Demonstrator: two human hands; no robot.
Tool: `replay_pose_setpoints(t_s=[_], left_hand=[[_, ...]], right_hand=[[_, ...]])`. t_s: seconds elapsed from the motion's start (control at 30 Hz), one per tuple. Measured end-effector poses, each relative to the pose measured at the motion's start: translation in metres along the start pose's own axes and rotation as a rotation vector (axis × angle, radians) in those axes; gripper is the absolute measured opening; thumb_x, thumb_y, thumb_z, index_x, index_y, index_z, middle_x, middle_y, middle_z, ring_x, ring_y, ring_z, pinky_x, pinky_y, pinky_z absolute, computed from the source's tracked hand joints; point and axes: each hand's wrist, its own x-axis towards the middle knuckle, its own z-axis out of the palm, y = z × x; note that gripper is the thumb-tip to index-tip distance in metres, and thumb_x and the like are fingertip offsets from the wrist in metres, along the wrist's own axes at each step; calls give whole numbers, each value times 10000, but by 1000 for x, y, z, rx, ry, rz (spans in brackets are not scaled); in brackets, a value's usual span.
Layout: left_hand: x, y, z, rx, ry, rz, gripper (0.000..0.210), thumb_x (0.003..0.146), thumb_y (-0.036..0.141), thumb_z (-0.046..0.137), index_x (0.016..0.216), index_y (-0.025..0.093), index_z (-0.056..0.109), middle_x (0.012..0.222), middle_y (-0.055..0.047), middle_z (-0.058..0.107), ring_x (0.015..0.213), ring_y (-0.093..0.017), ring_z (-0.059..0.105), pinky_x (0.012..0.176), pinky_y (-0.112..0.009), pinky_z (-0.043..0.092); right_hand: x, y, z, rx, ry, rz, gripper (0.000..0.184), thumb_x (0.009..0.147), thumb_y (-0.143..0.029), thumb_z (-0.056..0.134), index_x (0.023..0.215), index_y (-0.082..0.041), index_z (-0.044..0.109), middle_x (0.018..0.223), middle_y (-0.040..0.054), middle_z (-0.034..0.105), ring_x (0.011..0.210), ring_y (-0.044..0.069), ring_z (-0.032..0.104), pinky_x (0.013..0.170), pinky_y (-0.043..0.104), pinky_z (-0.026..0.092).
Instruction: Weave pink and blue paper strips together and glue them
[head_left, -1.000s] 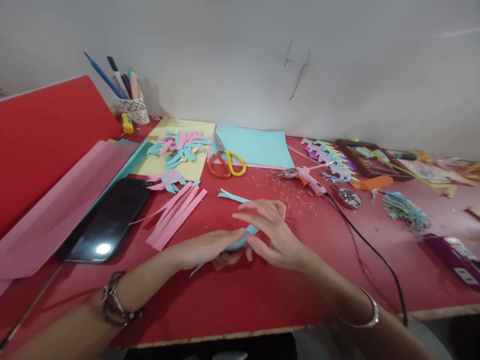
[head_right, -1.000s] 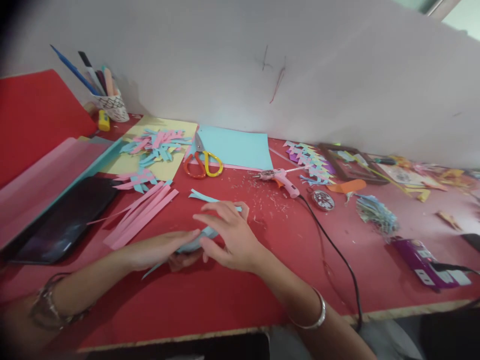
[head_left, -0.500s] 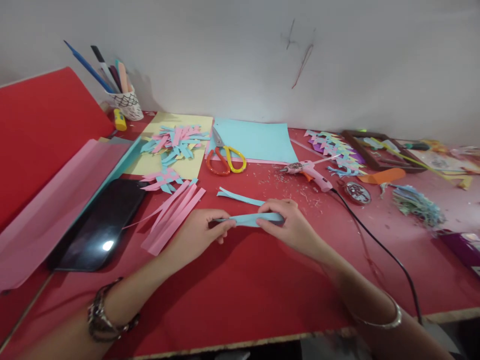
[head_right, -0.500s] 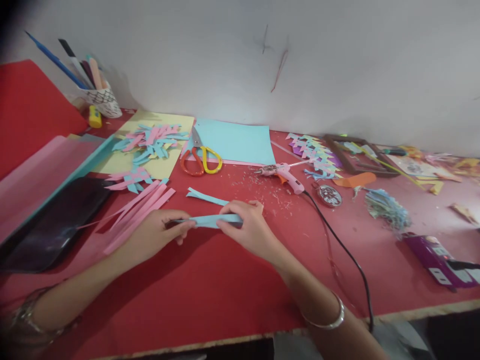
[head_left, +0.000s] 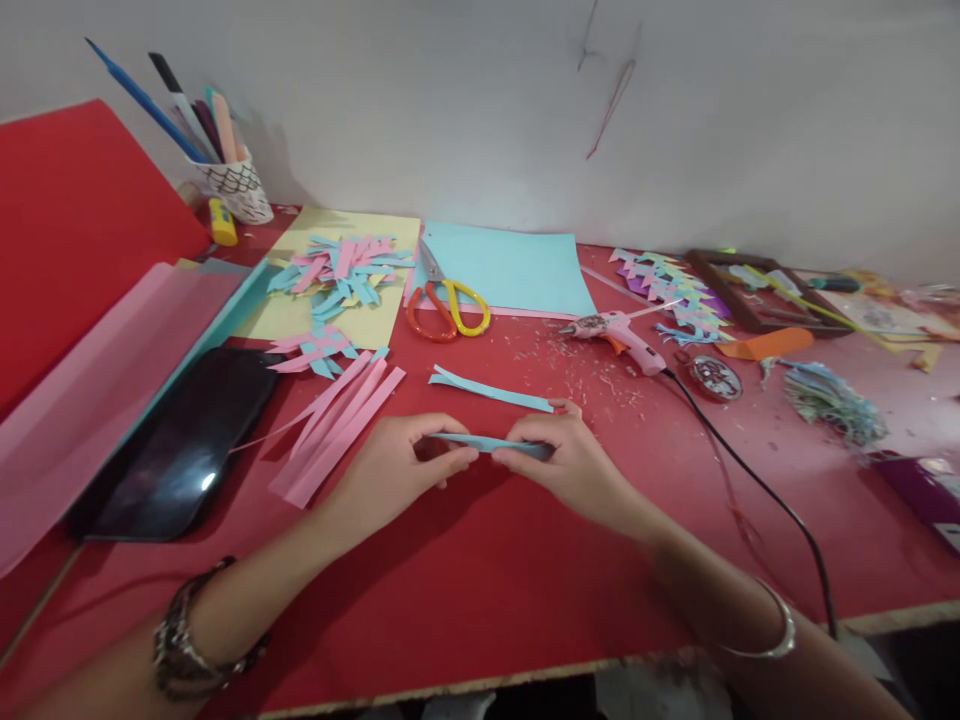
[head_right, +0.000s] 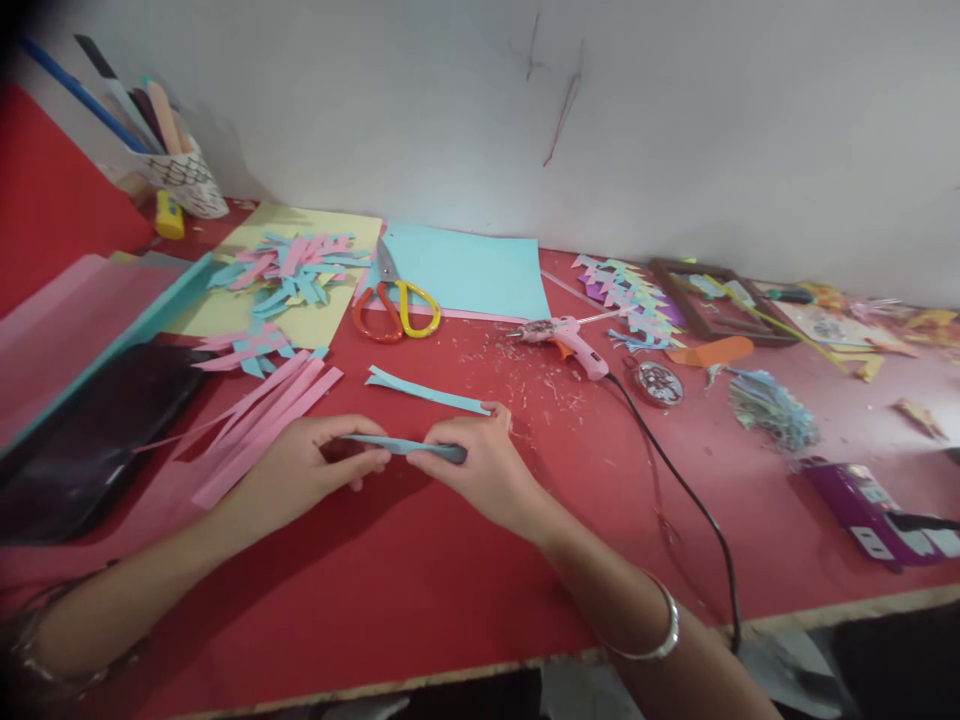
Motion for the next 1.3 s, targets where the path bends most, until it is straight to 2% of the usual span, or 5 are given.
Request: replay_pose_setpoints(t_s=[0.17,0.4,0.6,1.1,1.3], left_hand=[[-1,0,3,14,27,-11,168,708,319,573,595,200,609,514,44,561,446,-94,464,456,-197,352],[-2,-4,2,91,-50,27,281,761,377,508,587,188,621,534,19,594,452,-100,460,467,-207,348],[-1,0,2,122,-20,48,204,731,358,538,674,190,639,667,5,660,617,-141,560,569,-214,402],[-4,1,6,-2,70,20,122,721,271,578,674,189,655,677,21,688,649,-124,608,627,-191,449],[-4,4,5,-32,72,12,116,711,263,584,661,191,660,674,18,692,643,-127,611,634,-196,460]], right_hand=[[-1,-2,3,7,64,41,430,762,-426,578,471,-145,434,452,-78,435,483,54,382,713,292,253],[-3,-7,1,64,-19,-6,150,816,-344,538,804,-239,646,804,-32,678,721,132,580,877,372,195],[-2,-8,0,112,-21,59,261,823,-338,530,627,-193,624,563,-59,625,552,85,535,897,382,200],[-1,-7,4,107,124,23,364,751,-374,610,477,-153,517,458,-71,516,467,46,414,738,307,256],[-2,-8,1,138,53,-32,177,796,-328,568,698,-208,652,674,-27,673,594,100,546,721,297,272]])
